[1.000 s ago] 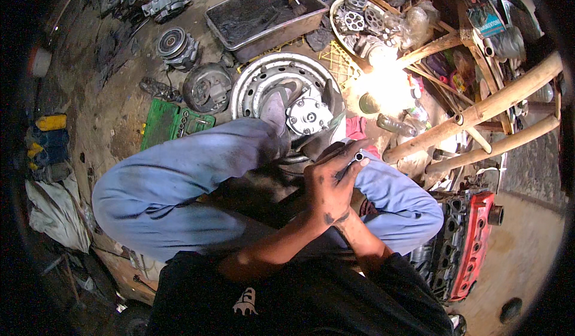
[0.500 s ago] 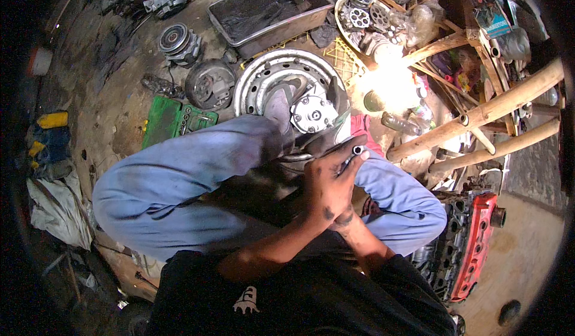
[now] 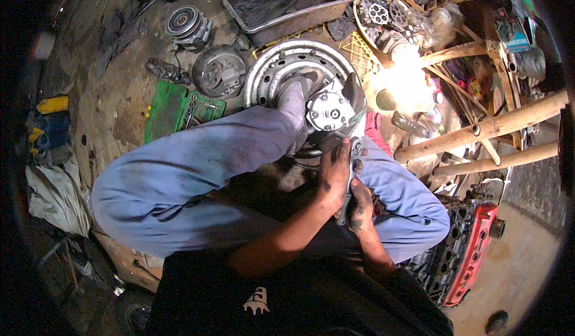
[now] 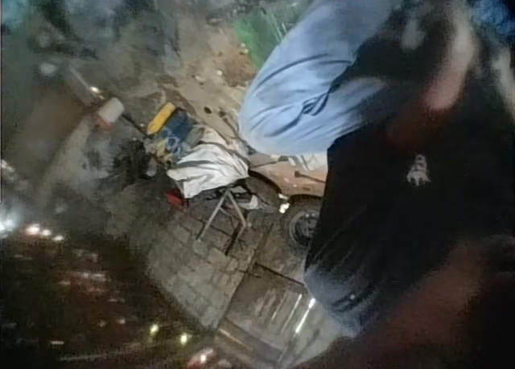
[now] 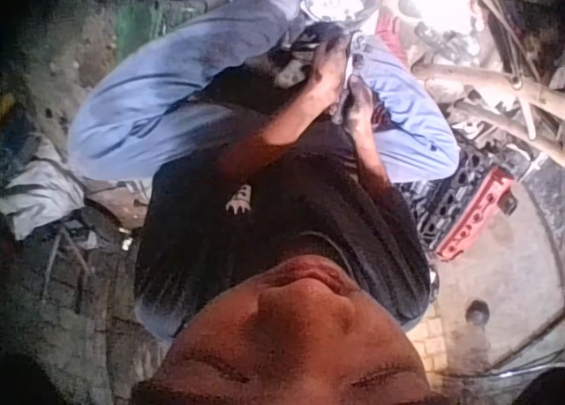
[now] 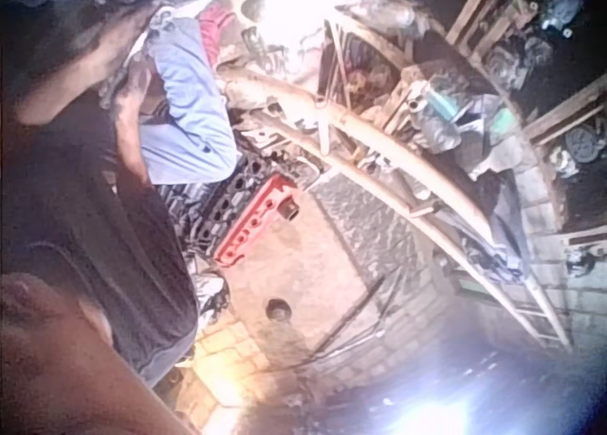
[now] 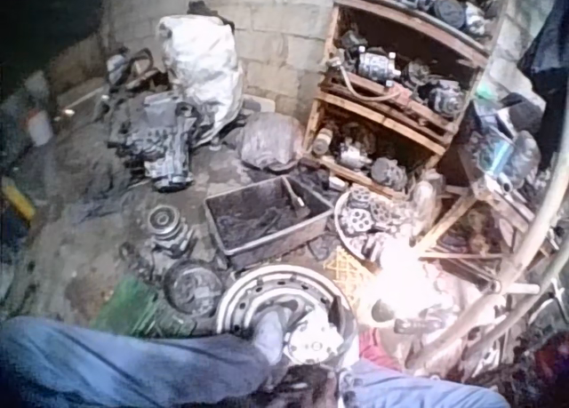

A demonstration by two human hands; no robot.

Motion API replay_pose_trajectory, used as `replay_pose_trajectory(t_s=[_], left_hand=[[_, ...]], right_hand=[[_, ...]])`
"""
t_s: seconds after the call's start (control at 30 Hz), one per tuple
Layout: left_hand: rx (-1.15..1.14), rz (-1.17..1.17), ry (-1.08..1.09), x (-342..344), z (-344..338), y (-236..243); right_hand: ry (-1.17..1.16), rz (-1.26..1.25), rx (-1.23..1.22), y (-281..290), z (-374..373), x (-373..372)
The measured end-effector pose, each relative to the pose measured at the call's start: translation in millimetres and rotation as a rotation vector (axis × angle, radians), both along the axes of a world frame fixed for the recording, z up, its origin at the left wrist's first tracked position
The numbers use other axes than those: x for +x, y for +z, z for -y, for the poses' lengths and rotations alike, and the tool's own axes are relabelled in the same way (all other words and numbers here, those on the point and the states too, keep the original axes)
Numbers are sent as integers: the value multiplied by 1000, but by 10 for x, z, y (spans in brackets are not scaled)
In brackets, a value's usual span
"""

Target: The person sits cross-legged on the floor and uses a wrench to tighten bolts on a circular metal mechanical part. The person repeatedly adjusts the wrench and rotates the part to access different bolt locations.

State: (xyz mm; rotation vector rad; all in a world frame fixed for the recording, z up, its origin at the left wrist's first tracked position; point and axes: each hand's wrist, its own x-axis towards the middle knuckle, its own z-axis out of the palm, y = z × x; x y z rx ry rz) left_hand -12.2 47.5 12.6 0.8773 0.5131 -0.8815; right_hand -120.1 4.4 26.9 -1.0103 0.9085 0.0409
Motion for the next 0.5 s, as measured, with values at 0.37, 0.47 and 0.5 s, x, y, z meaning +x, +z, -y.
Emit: replay_pose_trajectory(t_s=[0.37,0.47,0.5], left_hand=[[-21,-35,39,174,-93,-8],[-31,-49,-8,262,-142,65],[-29,-63,-25,293,-157,94]], right_hand=[[-20,-52,-125,-110,-131,152],[-26,-49,-148,-102,-214,196],[-38,-36,-147,-140,-248,181]])
